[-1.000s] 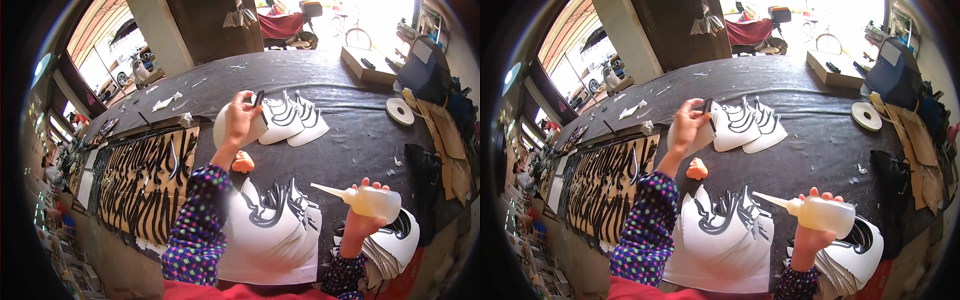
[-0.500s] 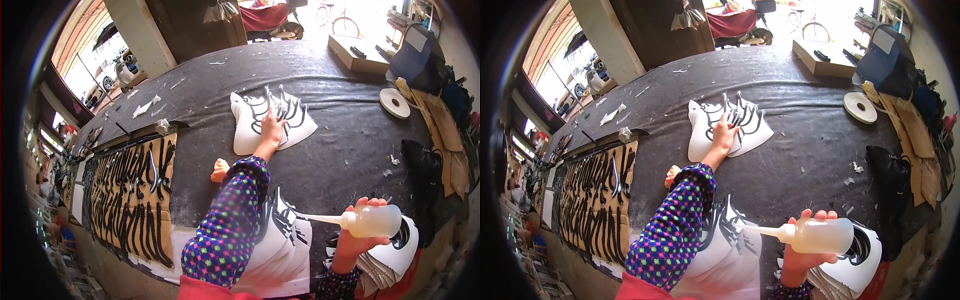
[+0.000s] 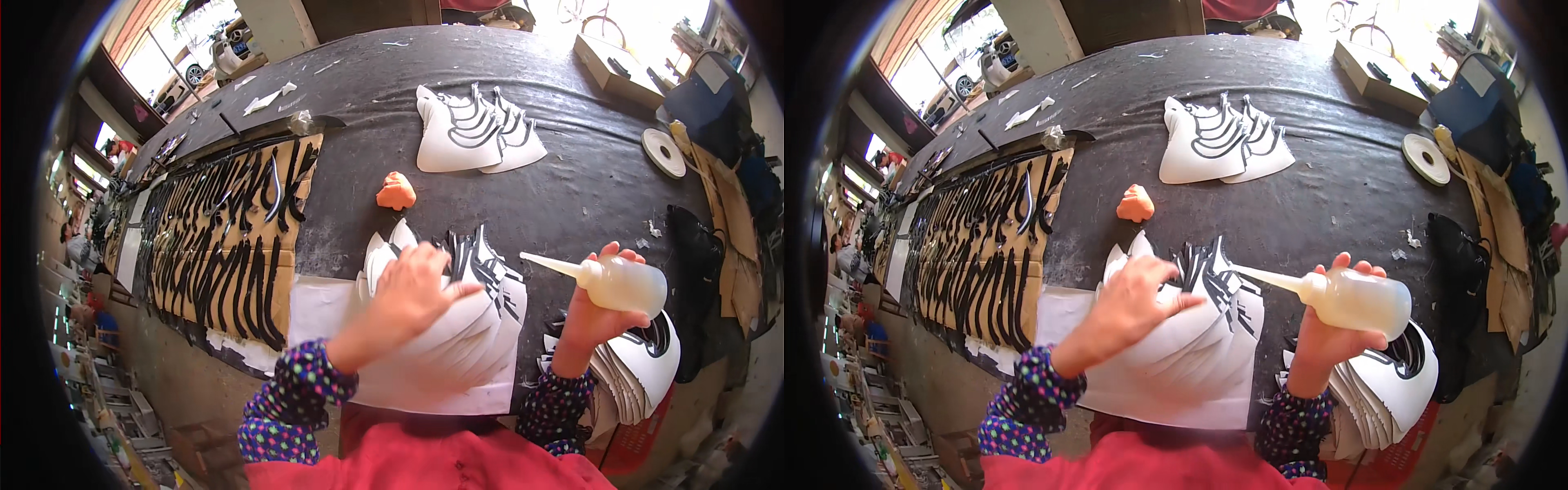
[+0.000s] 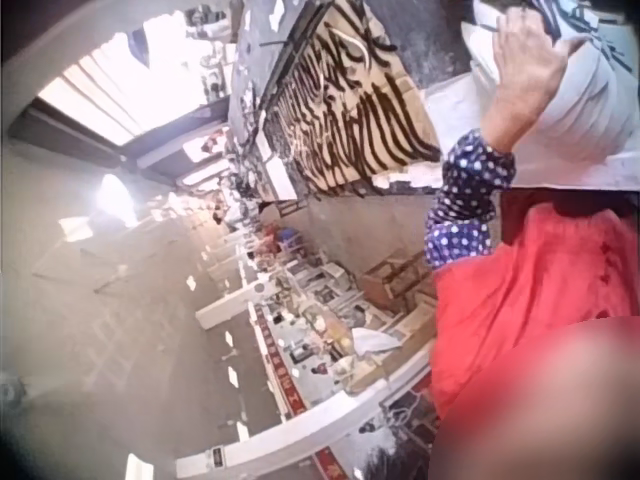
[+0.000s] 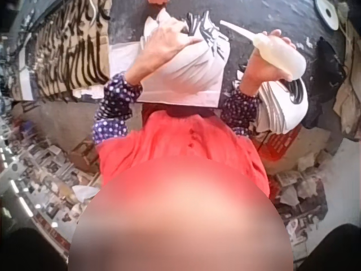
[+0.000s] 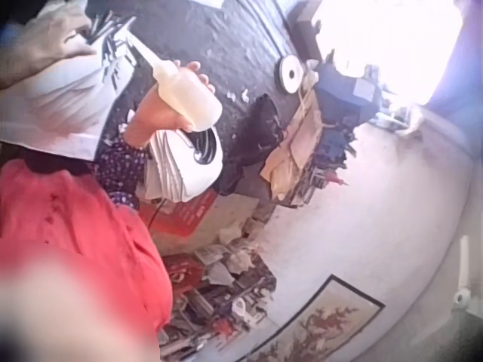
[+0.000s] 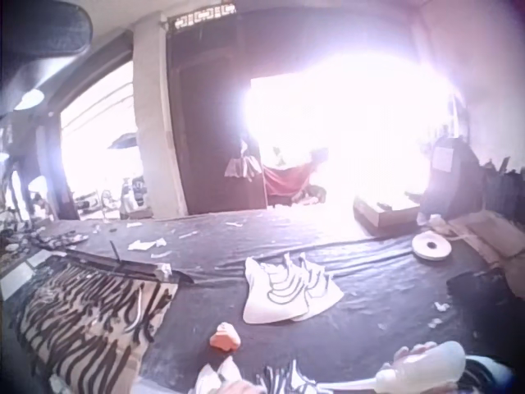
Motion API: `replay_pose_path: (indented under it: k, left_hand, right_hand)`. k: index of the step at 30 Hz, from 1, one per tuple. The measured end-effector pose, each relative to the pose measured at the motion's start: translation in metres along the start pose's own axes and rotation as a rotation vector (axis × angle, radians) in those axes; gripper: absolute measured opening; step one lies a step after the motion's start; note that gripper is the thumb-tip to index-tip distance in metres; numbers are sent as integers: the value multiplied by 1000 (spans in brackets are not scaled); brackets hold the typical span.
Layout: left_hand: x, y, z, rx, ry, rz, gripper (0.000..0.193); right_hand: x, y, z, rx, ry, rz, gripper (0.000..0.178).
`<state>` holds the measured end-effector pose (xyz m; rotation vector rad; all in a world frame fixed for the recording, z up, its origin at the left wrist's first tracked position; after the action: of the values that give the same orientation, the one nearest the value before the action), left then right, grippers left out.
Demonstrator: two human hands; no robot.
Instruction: Applying adhesive to shoe upper components and attaching decorative black strips onto white base materials.
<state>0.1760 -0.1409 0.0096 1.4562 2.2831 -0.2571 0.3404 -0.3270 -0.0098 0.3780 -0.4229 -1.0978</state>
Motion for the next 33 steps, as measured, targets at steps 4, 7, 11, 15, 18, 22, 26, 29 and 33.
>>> replay_pose_path:
  k: [4,7,11,15,18,22,26,29,33]
  left_hand:
    - [-23,-58,22,-269,125,33,53]
    - [-23,-73,30,-387,68,73,49]
    - [-18,-77,30,-348,-39,90,48]
    - [-15,-74,20,-341,-129,159,48]
    - [-12,-88,16,-303,-150,190,50]
    - [2,-114,7,-264,-142,141,47]
    - [-11,-114,10,-260,-141,193,26]
    - [-23,-102,25,-144,-75,206,23]
    - [-12,-103,30,-86,-467,35,15]
  right_hand:
    - [-9,-3,12,-100,-246,14,80]
    - [-10,-15,34,-77,-213,44,80]
    - [-1,-39,62,-22,-208,89,81]
    - [16,-57,74,-45,-261,65,83]
    - [26,-65,77,-36,-267,66,82]
    - [30,-75,72,-36,-260,110,81]
    - [24,-84,64,-61,-203,136,81]
    - [20,-86,63,-86,-231,135,81]
    - [20,-85,71,-131,-367,103,84]
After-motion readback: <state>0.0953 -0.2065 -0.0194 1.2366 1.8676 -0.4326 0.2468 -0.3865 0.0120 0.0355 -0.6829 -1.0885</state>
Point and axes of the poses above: each hand's wrist, its own y-axis towards the middle knuckle, its own z-axis out of the palm, x = y × z, the point moved 8 cm from there along y, towards the middle knuckle, and after that the axes turned 5 degrees about z, right-handed, at the moved point
